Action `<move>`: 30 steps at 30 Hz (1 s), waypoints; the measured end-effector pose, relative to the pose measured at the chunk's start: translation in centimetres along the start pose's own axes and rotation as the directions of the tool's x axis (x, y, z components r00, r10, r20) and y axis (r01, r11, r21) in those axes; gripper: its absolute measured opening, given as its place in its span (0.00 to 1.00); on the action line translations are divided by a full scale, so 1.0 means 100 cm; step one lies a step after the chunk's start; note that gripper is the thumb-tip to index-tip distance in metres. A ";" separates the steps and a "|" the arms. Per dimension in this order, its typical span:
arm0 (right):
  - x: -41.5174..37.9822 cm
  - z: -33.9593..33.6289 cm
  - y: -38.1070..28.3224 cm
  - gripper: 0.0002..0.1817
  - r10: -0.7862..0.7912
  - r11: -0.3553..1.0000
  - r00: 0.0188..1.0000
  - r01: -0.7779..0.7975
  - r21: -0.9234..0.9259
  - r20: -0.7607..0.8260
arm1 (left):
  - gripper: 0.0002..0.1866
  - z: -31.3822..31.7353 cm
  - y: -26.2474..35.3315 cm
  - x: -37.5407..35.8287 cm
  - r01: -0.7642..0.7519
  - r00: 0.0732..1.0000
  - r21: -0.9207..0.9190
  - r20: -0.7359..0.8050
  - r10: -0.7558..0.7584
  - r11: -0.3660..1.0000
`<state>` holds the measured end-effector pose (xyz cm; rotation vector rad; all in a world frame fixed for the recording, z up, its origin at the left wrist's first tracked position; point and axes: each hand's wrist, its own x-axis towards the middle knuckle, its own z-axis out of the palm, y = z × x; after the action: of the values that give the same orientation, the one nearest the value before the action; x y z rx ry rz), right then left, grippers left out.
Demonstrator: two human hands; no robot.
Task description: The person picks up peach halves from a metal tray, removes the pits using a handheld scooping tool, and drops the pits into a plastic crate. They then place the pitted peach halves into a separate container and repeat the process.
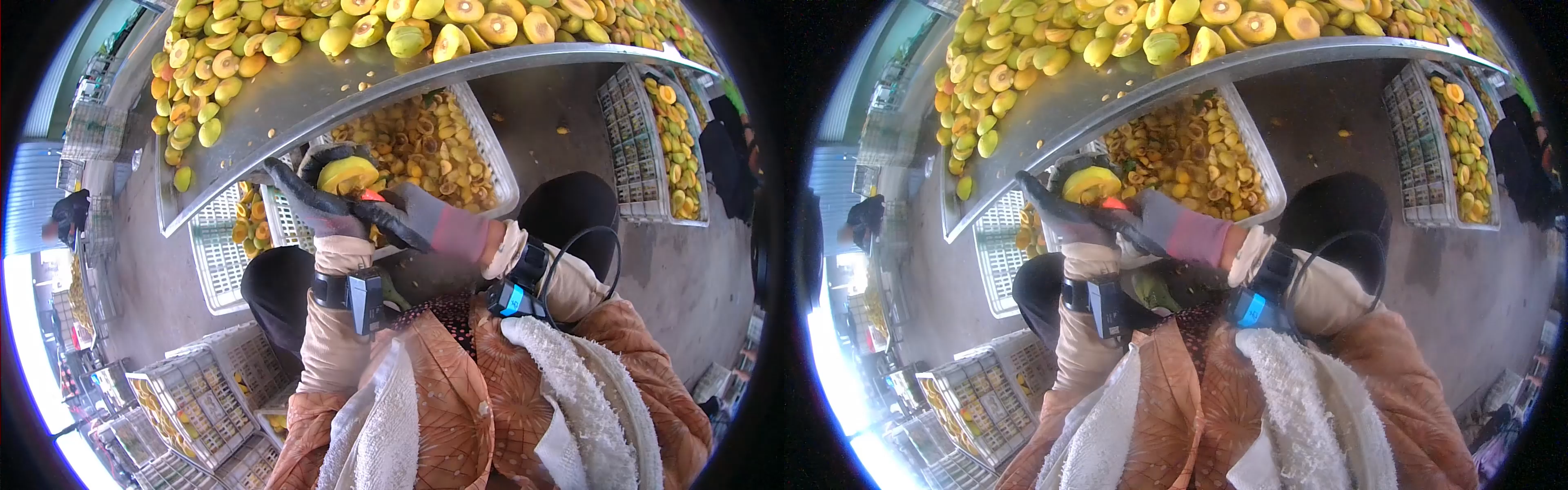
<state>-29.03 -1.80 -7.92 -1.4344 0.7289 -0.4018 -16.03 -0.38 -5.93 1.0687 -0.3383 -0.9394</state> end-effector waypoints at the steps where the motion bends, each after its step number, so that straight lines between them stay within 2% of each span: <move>1: -0.003 -0.002 0.000 0.21 -0.043 0.997 0.998 0.040 0.067 0.041 | 0.39 -0.002 0.000 0.002 0.008 0.993 0.029 0.115 -0.011 1.000; 2: -0.003 -0.008 0.000 0.21 -0.040 0.997 0.998 0.037 0.068 0.040 | 0.39 -0.004 0.000 0.004 0.013 0.974 0.059 0.225 -0.026 0.998; 3: 0.001 -0.017 -0.001 0.21 -0.071 0.986 0.978 0.039 0.164 0.196 | 0.39 -0.004 0.000 0.006 0.014 0.974 0.061 0.225 -0.028 0.998; 4: 0.001 -0.022 0.000 0.21 -0.117 0.966 0.932 0.026 0.258 0.342 | 0.40 -0.001 -0.001 0.009 0.057 0.918 -0.029 0.395 -0.041 0.998; 5: -0.001 -0.023 0.002 0.21 -0.118 0.965 0.933 0.027 0.260 0.340 | 0.40 0.003 0.002 0.012 0.116 0.831 -0.109 0.554 -0.036 0.987; 6: -0.003 -0.025 0.004 0.20 -0.009 0.886 0.923 -0.171 0.430 0.384 | 0.40 0.008 0.007 0.014 0.118 0.829 -0.107 0.559 -0.038 0.987; 7: -0.005 -0.026 0.006 0.20 0.087 0.743 0.889 -0.359 0.565 0.450 | 0.39 0.011 0.016 0.015 0.252 0.778 0.077 0.577 -0.249 0.965; 8: -0.009 -0.034 -0.006 0.21 0.068 0.968 0.927 -0.151 0.201 0.368 | 0.37 0.013 0.024 0.018 0.366 0.703 0.256 0.554 -0.446 0.895; 9: -0.008 -0.036 -0.006 0.21 0.062 0.970 0.924 -0.145 0.195 0.378 | 0.37 0.002 0.024 0.031 0.356 0.712 0.250 0.551 -0.435 0.900; 10: -0.006 -0.038 -0.006 0.23 0.136 0.931 0.973 -0.061 -0.361 0.187 | 0.32 -0.016 0.020 0.052 0.120 0.872 0.346 0.411 -0.265 0.931; 11: -0.004 -0.041 -0.005 0.25 0.078 0.591 0.997 -0.068 -0.804 -0.026 | 0.27 -0.030 0.026 0.068 -0.101 0.957 0.468 0.287 -0.043 0.878; 12: -0.002 -0.045 -0.001 0.25 0.067 0.593 0.997 -0.062 -0.802 -0.028 | 0.22 -0.041 0.049 0.078 -0.263 0.952 0.752 0.304 0.036 0.604; 13: -0.002 -0.049 0.006 0.25 0.044 0.591 0.990 -0.136 -0.795 -0.137 | 0.19 -0.048 0.073 0.082 -0.367 0.930 0.903 0.354 0.100 0.221; 14: -0.002 -0.053 0.010 0.25 0.021 0.590 0.968 -0.213 -0.779 -0.250 | 0.18 -0.048 0.094 0.075 -0.283 0.947 0.955 0.293 0.135 -0.085; 15: -0.002 -0.053 0.009 0.25 0.011 0.592 0.963 -0.222 -0.775 -0.268 | 0.19 -0.046 0.107 0.071 -0.159 0.950 0.913 0.245 0.193 -0.376; 16: -0.003 -0.049 0.007 0.24 -0.024 0.613 0.957 -0.215 -0.760 -0.289 | 0.19 -0.042 0.110 0.079 -0.175 0.945 0.910 0.263 0.195 -0.376; 18: 0.001 -0.048 0.011 0.23 -0.042 0.650 0.962 -0.179 -0.738 -0.270 | 0.19 -0.037 0.108 0.095 -0.194 0.755 0.828 0.469 0.458 -0.526; 20: 0.007 -0.050 0.014 0.23 -0.048 0.676 0.967 -0.151 -0.721 -0.248 | 0.20 -0.007 0.095 0.140 -0.522 0.698 0.797 0.603 0.387 -0.303; 21: 0.009 -0.050 0.015 0.23 -0.049 0.702 0.974 -0.125 -0.702 -0.222 | 0.22 0.022 0.082 0.154 -0.594 0.712 0.776 0.629 0.310 -0.212; 22: 0.011 -0.050 0.017 0.23 -0.087 0.745 0.969 -0.092 -0.661 -0.232 | 0.23 0.039 0.066 0.176 -0.684 0.662 0.702 0.711 0.236 -0.198; 23: 0.013 -0.049 0.019 0.23 -0.088 0.743 0.966 -0.099 -0.662 -0.243 | 0.25 0.052 0.047 0.200 -0.754 0.586 0.611 0.791 0.175 -0.240; 24: 0.015 -0.048 0.022 0.24 -0.096 0.864 0.957 -0.055 -0.500 -0.272 | 0.26 0.064 0.028 0.225 -0.815 0.499 0.509 0.859 0.111 -0.275; 25: 0.017 -0.048 0.025 0.25 -0.097 0.949 0.949 -0.003 -0.316 -0.300 | 0.31 0.072 0.007 0.249 -0.756 0.555 0.511 0.832 0.014 -0.410; 26: 0.023 -0.053 0.025 0.26 0.225 0.849 0.957 -0.286 -0.445 -0.185 | 0.31 0.078 -0.002 0.253 -0.747 0.607 0.537 0.791 -0.073 -0.392; 27: 0.019 -0.054 0.032 0.26 0.226 0.848 0.955 -0.291 -0.443 -0.194 | 0.32 0.082 -0.007 0.257 -0.735 0.650 0.562 0.743 -0.159 -0.380; 28: 0.014 -0.056 0.041 0.27 0.212 0.795 0.962 -0.273 -0.542 -0.174 | 0.32 0.083 -0.008 0.262 -0.742 0.641 0.552 0.751 -0.159 -0.380; 29: 0.012 -0.057 0.044 0.28 0.201 0.732 0.968 -0.251 -0.633 -0.152 | 0.32 0.087 0.000 0.255 -0.707 0.683 0.581 0.708 -0.178 -0.403; 30: 0.012 -0.056 0.043 0.27 0.112 0.765 0.981 -0.185 -0.617 -0.156 | 0.32 0.083 0.003 0.249 -0.665 0.730 0.615 0.656 -0.193 -0.425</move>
<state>-32.68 -6.25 -12.27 -1.9774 1.1325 -0.1031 -6.65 -24.93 -6.41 2.0867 -2.2911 -0.0518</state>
